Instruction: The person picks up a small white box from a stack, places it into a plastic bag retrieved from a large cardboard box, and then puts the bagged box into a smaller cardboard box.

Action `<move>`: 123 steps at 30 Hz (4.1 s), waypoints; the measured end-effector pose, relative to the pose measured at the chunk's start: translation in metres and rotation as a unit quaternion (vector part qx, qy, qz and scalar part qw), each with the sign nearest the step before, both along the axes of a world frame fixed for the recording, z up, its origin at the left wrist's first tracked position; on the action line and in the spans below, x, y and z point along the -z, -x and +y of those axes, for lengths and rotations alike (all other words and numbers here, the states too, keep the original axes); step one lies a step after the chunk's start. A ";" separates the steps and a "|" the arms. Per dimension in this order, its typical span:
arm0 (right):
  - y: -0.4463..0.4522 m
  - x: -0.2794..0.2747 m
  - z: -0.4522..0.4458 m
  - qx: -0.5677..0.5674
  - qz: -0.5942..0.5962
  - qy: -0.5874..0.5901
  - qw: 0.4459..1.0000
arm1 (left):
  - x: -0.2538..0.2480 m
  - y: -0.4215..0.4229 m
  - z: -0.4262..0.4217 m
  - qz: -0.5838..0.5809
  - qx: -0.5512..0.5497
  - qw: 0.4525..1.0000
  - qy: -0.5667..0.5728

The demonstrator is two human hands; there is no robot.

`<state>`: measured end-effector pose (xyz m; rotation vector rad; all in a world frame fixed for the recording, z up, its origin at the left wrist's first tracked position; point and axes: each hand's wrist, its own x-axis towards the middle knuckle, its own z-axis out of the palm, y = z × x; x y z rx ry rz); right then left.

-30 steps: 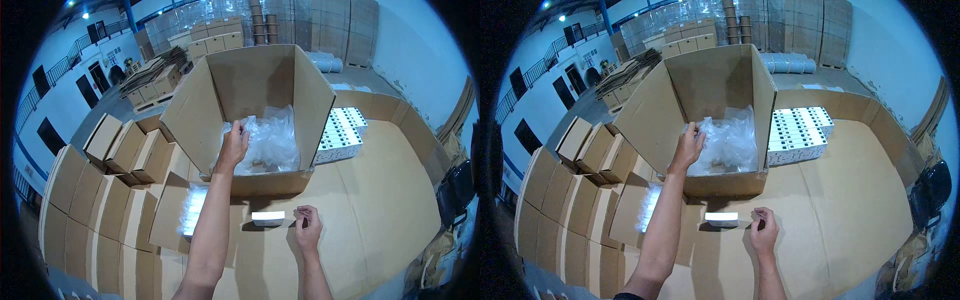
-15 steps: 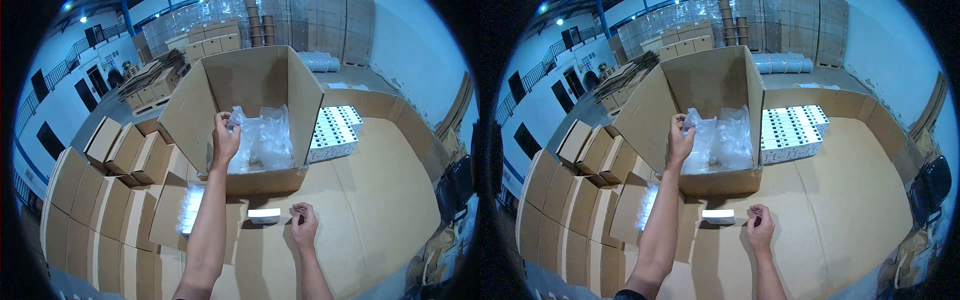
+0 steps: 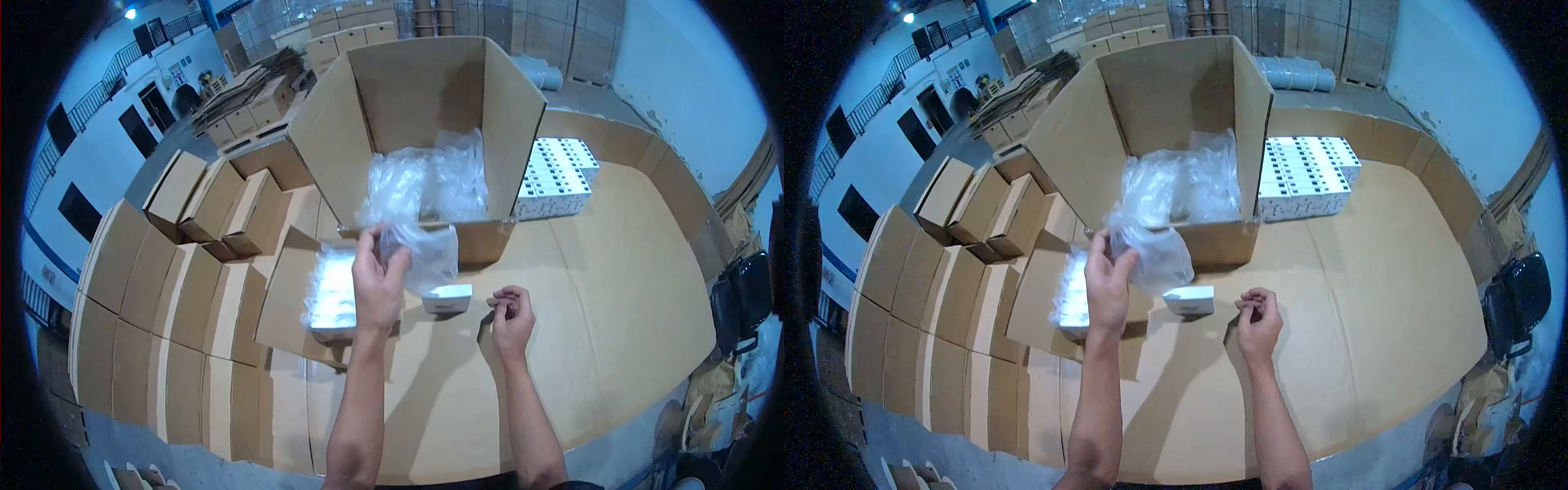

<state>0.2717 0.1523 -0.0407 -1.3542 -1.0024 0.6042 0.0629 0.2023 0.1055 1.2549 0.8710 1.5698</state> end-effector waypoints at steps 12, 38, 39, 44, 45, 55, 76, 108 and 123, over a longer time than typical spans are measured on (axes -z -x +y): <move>0.001 -0.040 -0.034 -0.189 0.021 -0.010 0.982 | 0.124 -0.007 -0.079 0.043 0.088 0.987 0.126; 0.001 -0.049 -0.038 -0.263 0.119 -0.005 0.957 | 0.113 -0.004 -0.078 -0.014 0.051 0.982 0.179; 0.001 -0.050 -0.038 -0.272 0.133 -0.002 0.953 | 0.112 -0.002 -0.077 -0.005 0.063 0.982 0.176; 0.001 -0.049 -0.038 -0.304 0.134 0.010 0.943 | 0.128 0.020 -0.068 0.015 0.118 0.972 0.205; 0.001 -0.048 -0.038 -0.314 0.135 0.007 0.940 | 0.130 0.023 -0.065 0.046 0.136 0.965 0.221; 0.001 -0.045 -0.039 -0.333 0.133 0.022 0.933 | 0.114 0.015 -0.067 -0.075 0.122 0.969 0.202; 0.016 -0.037 -0.041 -0.329 0.039 0.159 0.930 | 0.116 -0.001 -0.076 0.056 0.039 0.992 0.104; 0.020 -0.044 -0.040 -0.249 -0.027 0.082 0.965 | 0.112 0.019 -0.065 0.080 0.188 0.956 0.210; 0.025 -0.043 -0.041 -0.238 0.217 0.153 0.934 | 0.106 0.006 -0.074 0.052 0.089 0.980 0.170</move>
